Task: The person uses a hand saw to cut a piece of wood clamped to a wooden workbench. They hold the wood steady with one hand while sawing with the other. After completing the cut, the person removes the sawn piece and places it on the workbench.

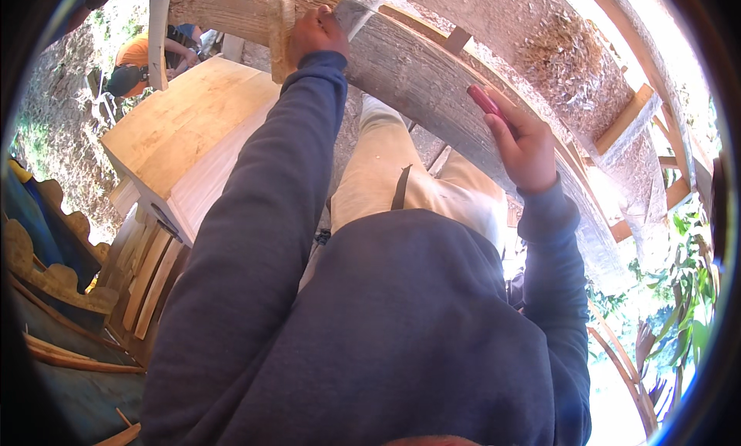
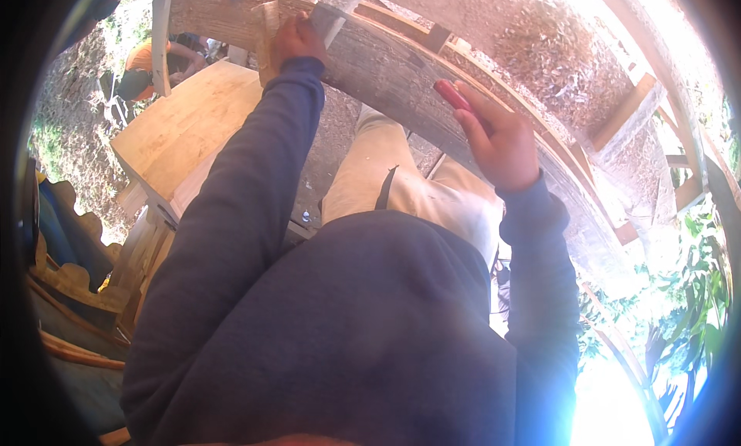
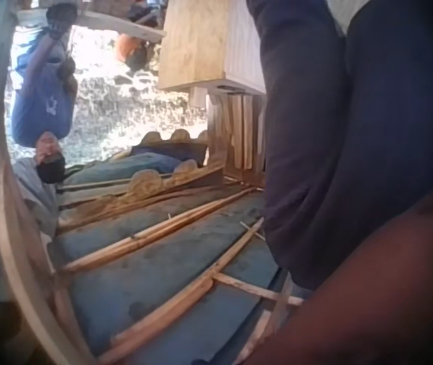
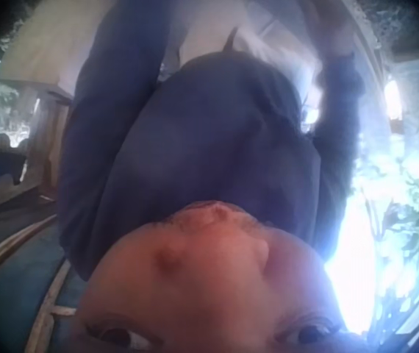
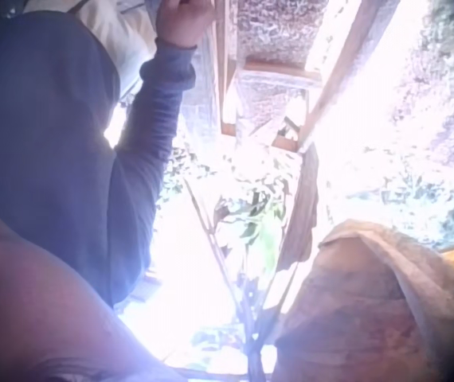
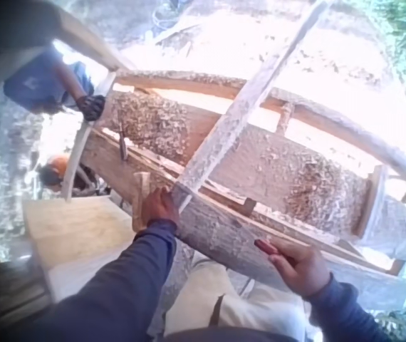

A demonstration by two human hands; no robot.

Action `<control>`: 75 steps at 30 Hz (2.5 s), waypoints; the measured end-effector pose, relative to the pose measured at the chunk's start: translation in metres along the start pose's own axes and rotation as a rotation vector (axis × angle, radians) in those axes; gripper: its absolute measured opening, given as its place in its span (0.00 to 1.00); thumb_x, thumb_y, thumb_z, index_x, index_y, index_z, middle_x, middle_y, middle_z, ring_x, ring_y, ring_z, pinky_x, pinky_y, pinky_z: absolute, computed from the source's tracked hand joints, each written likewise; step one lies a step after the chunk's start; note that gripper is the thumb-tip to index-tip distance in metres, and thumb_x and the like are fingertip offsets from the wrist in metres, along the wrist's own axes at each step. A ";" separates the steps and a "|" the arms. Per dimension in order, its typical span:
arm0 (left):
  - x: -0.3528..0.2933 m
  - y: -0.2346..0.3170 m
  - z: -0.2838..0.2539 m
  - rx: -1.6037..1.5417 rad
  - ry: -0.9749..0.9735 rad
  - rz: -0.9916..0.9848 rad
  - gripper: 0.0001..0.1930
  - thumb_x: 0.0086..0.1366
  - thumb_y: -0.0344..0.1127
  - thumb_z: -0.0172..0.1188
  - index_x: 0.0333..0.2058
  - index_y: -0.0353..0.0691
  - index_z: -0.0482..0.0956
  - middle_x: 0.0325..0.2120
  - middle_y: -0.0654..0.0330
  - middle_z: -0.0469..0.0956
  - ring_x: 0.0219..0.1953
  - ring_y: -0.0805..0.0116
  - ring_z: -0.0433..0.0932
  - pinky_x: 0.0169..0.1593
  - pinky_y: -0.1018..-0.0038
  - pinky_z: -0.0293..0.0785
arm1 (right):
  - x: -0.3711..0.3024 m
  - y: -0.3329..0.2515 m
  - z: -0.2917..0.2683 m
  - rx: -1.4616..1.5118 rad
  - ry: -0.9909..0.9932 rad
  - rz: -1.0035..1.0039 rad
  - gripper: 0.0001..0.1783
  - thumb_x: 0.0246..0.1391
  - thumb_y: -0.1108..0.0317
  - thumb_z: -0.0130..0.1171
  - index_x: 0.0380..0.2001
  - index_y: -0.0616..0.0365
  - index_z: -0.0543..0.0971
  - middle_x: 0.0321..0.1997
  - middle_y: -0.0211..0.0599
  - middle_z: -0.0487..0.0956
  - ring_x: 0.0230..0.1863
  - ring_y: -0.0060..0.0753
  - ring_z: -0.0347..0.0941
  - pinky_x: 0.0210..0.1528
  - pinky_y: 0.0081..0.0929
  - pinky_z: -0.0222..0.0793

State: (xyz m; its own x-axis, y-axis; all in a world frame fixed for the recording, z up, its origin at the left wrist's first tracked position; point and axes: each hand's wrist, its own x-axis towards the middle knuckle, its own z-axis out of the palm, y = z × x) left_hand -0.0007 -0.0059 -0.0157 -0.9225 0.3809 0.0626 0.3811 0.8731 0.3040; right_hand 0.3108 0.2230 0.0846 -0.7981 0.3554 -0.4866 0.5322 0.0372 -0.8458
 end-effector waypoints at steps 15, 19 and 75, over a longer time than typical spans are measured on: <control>-0.003 0.010 -0.008 -0.038 -0.037 0.002 0.21 0.74 0.46 0.51 0.44 0.35 0.87 0.40 0.41 0.86 0.46 0.38 0.83 0.52 0.52 0.78 | -0.017 -0.002 0.010 0.043 0.056 0.031 0.21 0.66 0.69 0.67 0.61 0.59 0.83 0.39 0.51 0.89 0.38 0.27 0.86 0.45 0.27 0.78; -0.001 0.008 -0.006 -0.046 -0.069 -0.018 0.21 0.73 0.45 0.51 0.43 0.35 0.87 0.39 0.41 0.86 0.45 0.36 0.83 0.52 0.51 0.78 | -0.019 -0.015 0.006 0.023 0.033 0.110 0.21 0.67 0.69 0.66 0.61 0.60 0.83 0.40 0.51 0.90 0.39 0.25 0.85 0.45 0.26 0.77; -0.002 0.004 0.001 -0.071 0.048 -0.010 0.20 0.74 0.46 0.52 0.36 0.35 0.86 0.33 0.41 0.84 0.37 0.34 0.82 0.42 0.47 0.77 | -0.064 0.003 -0.016 -0.125 0.035 -0.012 0.23 0.61 0.70 0.69 0.60 0.56 0.84 0.29 0.49 0.85 0.27 0.47 0.83 0.39 0.34 0.78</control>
State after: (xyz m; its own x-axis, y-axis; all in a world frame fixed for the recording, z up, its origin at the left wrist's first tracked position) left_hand 0.0033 -0.0028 -0.0154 -0.9287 0.3558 0.1043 0.3682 0.8524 0.3713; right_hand 0.3681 0.2148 0.1169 -0.7953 0.3864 -0.4671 0.5559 0.1573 -0.8163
